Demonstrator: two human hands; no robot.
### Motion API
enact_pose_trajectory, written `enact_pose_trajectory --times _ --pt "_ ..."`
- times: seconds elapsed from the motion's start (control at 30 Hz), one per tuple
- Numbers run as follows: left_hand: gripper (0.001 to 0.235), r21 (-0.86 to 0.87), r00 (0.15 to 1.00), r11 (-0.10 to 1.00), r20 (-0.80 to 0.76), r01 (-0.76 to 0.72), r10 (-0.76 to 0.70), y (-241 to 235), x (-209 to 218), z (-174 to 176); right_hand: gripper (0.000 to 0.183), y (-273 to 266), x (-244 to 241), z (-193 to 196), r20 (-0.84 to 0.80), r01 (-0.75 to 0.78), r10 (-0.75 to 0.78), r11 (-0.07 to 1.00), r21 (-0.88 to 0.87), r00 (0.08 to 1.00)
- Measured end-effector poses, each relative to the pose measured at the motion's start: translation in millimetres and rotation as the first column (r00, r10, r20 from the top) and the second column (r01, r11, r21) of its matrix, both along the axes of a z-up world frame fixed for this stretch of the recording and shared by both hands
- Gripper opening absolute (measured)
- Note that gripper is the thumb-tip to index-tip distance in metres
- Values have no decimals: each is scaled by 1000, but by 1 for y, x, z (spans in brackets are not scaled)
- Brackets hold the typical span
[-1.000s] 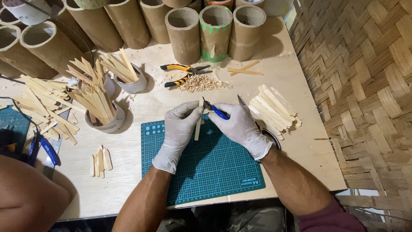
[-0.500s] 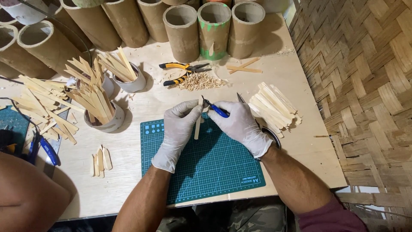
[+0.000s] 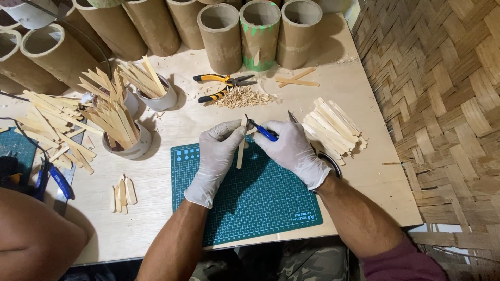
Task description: Shaping the ends of small wooden sticks using a handheld cutter in a workshop environment.
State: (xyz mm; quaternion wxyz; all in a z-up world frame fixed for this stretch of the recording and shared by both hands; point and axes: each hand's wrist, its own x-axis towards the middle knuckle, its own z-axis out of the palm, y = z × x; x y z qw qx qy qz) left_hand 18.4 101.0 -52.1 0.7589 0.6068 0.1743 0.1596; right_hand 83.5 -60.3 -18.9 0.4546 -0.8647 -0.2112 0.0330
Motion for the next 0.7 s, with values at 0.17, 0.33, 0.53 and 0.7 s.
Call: enact_pose_trajectory --times 0.17,0.33,0.53,0.7 --pt "21 -5 1000 1000 1 -4 4 -1 -1 4 17 1 0 -2 -22 3 -3 1000 -2 1000" --pt "21 -15 1000 1000 27 -3 4 -1 -2 4 19 3 3 -4 -10 13 -14 999 -50 1000" --pt "22 -10 999 1000 52 -13 13 0 -3 5 19 6 1 -1 -28 22 -24 998 -59 999" --pt "21 -13 997 1000 70 -12 13 2 -4 4 21 6 2 -3 18 3 -2 999 -53 1000"
